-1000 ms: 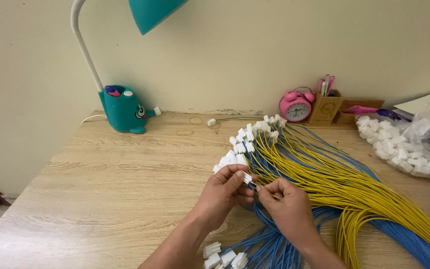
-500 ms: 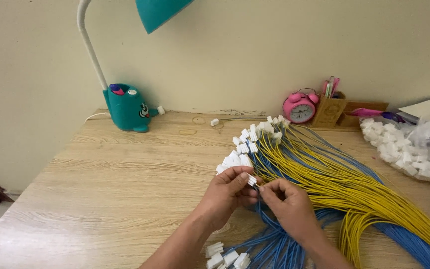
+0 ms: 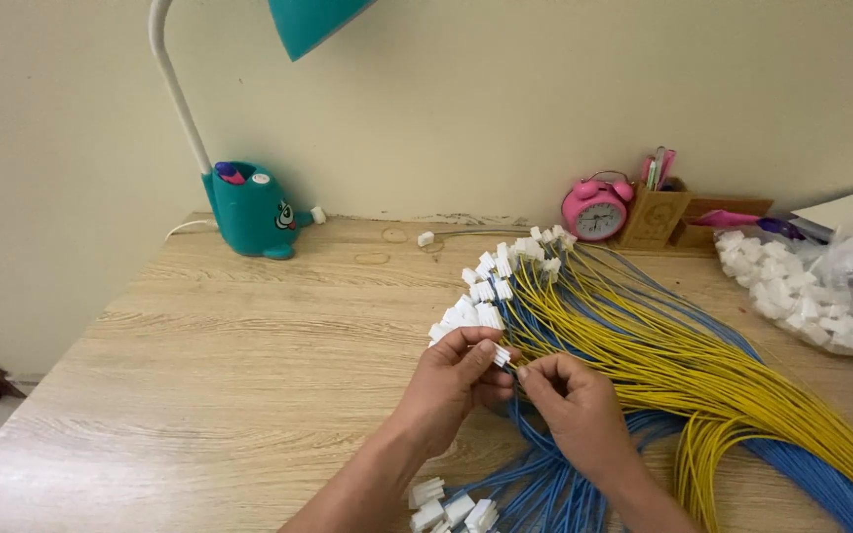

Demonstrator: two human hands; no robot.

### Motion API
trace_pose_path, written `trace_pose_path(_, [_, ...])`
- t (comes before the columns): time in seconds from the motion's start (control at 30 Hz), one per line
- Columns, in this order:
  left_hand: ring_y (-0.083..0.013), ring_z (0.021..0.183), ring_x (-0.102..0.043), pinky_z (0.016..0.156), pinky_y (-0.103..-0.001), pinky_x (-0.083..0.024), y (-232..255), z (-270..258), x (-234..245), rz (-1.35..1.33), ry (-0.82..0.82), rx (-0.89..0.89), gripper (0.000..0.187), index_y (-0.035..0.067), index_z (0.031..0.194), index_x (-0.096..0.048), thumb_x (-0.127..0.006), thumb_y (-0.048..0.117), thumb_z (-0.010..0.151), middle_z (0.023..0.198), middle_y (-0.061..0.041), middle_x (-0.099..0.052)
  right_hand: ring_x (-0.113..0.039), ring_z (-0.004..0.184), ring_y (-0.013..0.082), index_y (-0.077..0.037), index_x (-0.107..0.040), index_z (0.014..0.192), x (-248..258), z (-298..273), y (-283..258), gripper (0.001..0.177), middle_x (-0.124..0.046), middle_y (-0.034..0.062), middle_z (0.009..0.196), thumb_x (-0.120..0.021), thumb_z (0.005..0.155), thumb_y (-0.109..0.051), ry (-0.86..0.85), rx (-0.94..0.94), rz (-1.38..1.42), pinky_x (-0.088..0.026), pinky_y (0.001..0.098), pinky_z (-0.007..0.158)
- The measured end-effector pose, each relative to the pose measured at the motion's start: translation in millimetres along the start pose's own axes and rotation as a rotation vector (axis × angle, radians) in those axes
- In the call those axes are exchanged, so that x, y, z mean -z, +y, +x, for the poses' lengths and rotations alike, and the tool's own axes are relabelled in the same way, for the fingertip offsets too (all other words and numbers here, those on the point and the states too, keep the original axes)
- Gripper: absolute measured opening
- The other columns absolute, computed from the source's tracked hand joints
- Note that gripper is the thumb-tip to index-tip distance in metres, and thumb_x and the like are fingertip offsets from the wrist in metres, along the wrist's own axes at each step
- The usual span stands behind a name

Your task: The person repeatedly picks up yellow and blue fiber optic cables and white plastic connectors from a wooden desk, aligns the connector with the cable end, and presses them together. The person handles the cables one at a time, occasionally repositioning the bundle on the desk.

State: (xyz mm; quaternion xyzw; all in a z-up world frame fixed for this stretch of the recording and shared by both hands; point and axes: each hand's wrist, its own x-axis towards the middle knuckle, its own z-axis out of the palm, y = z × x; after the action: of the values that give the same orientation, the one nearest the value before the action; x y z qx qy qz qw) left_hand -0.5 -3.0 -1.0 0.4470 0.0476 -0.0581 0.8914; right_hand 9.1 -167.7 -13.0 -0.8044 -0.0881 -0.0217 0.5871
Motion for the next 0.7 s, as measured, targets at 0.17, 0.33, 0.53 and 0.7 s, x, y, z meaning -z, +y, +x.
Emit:
trace_pose_path(0.17, [-0.0184, 0.062, -0.063, 0.062, -0.030, -0.059, -3, 1, 0, 0.009, 0.008, -0.001, 0.016, 0.002, 0.109, -0.060, -0.057, 0.009, 0.095, 0.098, -0.020, -0.072, -0.036, 0.052, 0.0117, -0.005, -0.068, 0.076, 0, 0, 3, 0.020, -0.047, 0.0012, 0.058, -0.066, 0.090, -0.018, -0.003, 0.029, 0.009, -0.030, 0.0293, 0.046])
trace_pose_path(0.33, [-0.0184, 0.061, -0.063, 0.061, -0.030, -0.059, -13, 7, 5, -0.024, -0.006, -0.040, 0.014, 0.002, 0.108, -0.058, -0.057, 0.009, 0.095, 0.096, -0.022, -0.071, -0.038, 0.053, 0.0102, -0.007, -0.069, 0.075, -2, 1, 5, 0.019, -0.050, 0.0000, 0.058, -0.066, 0.090, -0.019, 0.010, 0.045, -0.010, -0.031, 0.0276, 0.046])
trace_pose_path(0.53, [-0.0204, 0.066, -0.065, 0.065, -0.033, -0.060, -13, 4, 4, -0.013, -0.043, -0.041, 0.012, 0.002, 0.106, -0.058, -0.057, 0.008, 0.096, 0.096, -0.021, -0.070, -0.047, 0.061, 0.0132, -0.004, -0.069, 0.078, -2, -1, -3, 0.019, -0.058, 0.0043, 0.066, -0.065, 0.090, -0.019, -0.014, -0.007, 0.045, -0.040, 0.0291, 0.054])
trace_pose_path(0.7, [-0.0192, 0.061, -0.063, 0.061, -0.030, -0.059, -13, 15, 7, 0.192, -0.035, -0.099, 0.015, 0.003, 0.110, -0.059, -0.056, 0.008, 0.096, 0.079, -0.013, -0.064, -0.044, 0.058, 0.0106, -0.007, -0.070, 0.079, -2, 4, 2, 0.020, -0.056, 0.0008, 0.064, -0.064, 0.091, -0.021, -0.009, 0.021, -0.029, -0.036, 0.0274, 0.052])
